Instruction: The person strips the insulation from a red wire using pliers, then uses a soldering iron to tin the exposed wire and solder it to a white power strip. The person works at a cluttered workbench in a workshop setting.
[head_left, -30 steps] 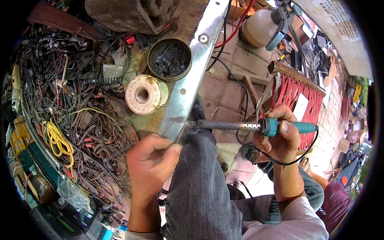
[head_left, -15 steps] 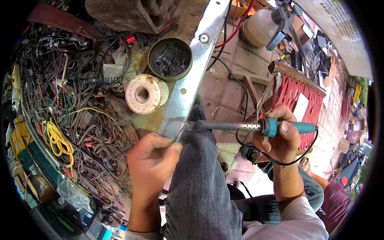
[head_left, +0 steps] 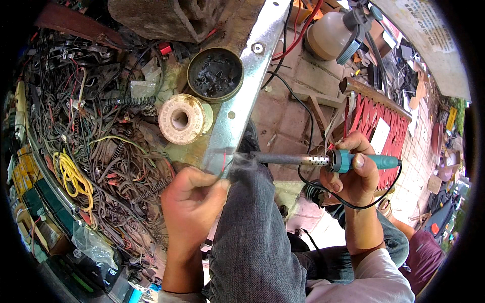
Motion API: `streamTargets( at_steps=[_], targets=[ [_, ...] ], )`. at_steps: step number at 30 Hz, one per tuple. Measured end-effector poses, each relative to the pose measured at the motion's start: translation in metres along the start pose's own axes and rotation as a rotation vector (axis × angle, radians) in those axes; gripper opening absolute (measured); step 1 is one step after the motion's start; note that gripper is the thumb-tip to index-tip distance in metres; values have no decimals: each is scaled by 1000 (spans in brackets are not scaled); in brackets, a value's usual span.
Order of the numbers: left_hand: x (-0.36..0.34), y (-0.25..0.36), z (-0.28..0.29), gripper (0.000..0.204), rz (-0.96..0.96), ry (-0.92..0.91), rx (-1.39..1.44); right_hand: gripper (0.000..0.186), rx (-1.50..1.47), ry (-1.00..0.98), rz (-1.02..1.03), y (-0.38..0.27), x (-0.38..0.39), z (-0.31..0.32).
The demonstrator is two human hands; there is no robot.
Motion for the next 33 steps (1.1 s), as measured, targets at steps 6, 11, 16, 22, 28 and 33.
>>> streamTargets(
  at_steps=[6, 11, 16, 22, 28, 33],
  targets=[
    [0, 1, 0, 15, 9, 1, 1, 27, 2, -15, 2, 0, 0, 1],
    [0, -2, 2, 12, 6, -11, -17, 27, -1, -9, -2, 0, 1, 1],
    [2, 3, 1, 7, 14, -50, -43, 27, 0, 12, 1, -3, 2, 2],
    [-1, -1, 5, 5, -40, -102, -150, 27, -5, 17, 4, -4, 0, 2],
    [0, 3, 4, 4, -49, -113, -165, 27, 19, 18, -21, -4, -2, 0],
    [-1, 2, 6, 5, -50, -105, -184, 28, 14, -3, -24, -2, -2, -1]
  ],
)
Point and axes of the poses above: each hand's wrist, its own x-axis away from the middle knuckle, its own z-axis out of the back of the hand, y = z × x, the point moved 5 cm from there along -x, towards the middle knuckle, and after that the axes turned 2 degrees about -x, right-handed, at the moved point
